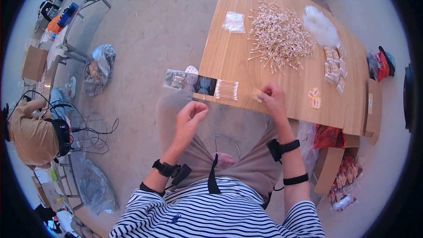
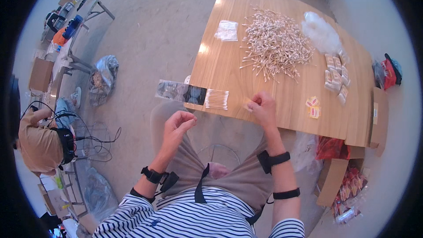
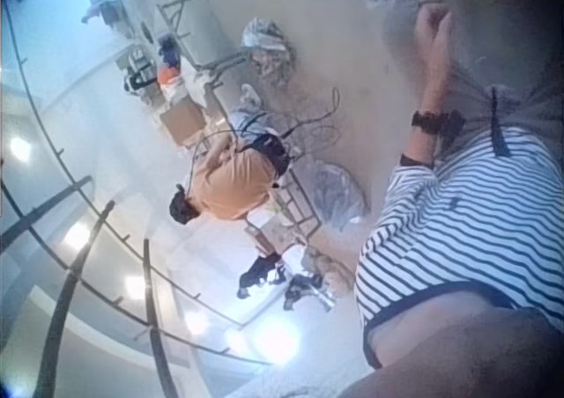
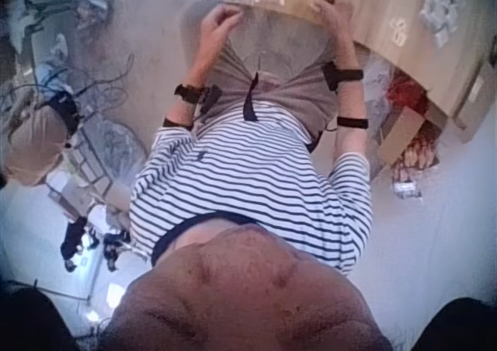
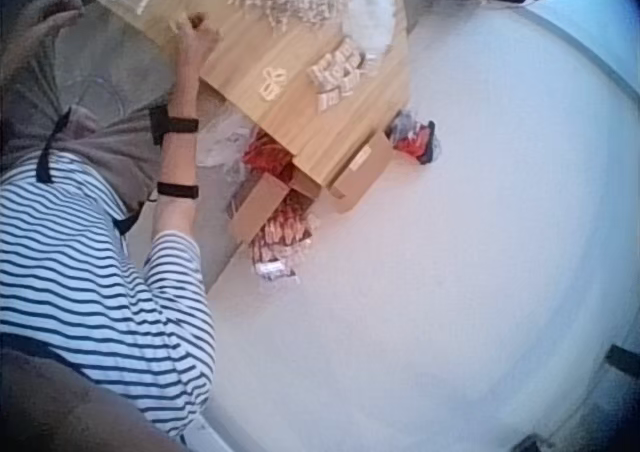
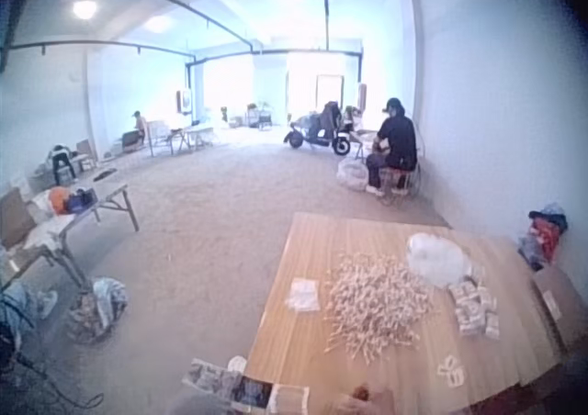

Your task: Sorting cotton swabs and placing them into clear plastic packages with labels.

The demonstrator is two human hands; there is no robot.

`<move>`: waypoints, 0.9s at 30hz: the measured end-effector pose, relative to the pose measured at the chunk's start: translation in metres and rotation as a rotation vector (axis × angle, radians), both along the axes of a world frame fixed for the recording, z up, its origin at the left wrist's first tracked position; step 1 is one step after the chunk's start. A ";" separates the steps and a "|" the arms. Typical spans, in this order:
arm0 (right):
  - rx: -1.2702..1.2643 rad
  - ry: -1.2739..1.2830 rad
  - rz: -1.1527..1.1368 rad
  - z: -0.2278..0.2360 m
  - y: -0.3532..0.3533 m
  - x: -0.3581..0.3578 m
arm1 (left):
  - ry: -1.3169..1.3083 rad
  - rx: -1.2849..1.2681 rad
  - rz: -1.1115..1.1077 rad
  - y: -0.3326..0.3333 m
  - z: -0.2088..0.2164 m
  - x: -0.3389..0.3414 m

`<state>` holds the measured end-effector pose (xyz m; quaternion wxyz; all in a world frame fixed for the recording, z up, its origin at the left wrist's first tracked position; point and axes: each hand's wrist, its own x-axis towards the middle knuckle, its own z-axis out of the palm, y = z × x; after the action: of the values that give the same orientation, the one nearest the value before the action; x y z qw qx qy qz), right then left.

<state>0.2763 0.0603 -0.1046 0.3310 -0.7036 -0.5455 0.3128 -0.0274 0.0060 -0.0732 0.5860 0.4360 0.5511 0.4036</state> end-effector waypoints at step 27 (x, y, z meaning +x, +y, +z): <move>0.313 -0.645 0.584 0.022 -0.006 -0.081 | -0.142 -0.052 -0.037 0.014 -0.025 0.028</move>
<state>0.1952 0.0540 -0.0830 0.1447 -0.5235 -0.8365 0.0722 0.0001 0.0201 -0.0979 0.6420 0.4009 0.5103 0.4082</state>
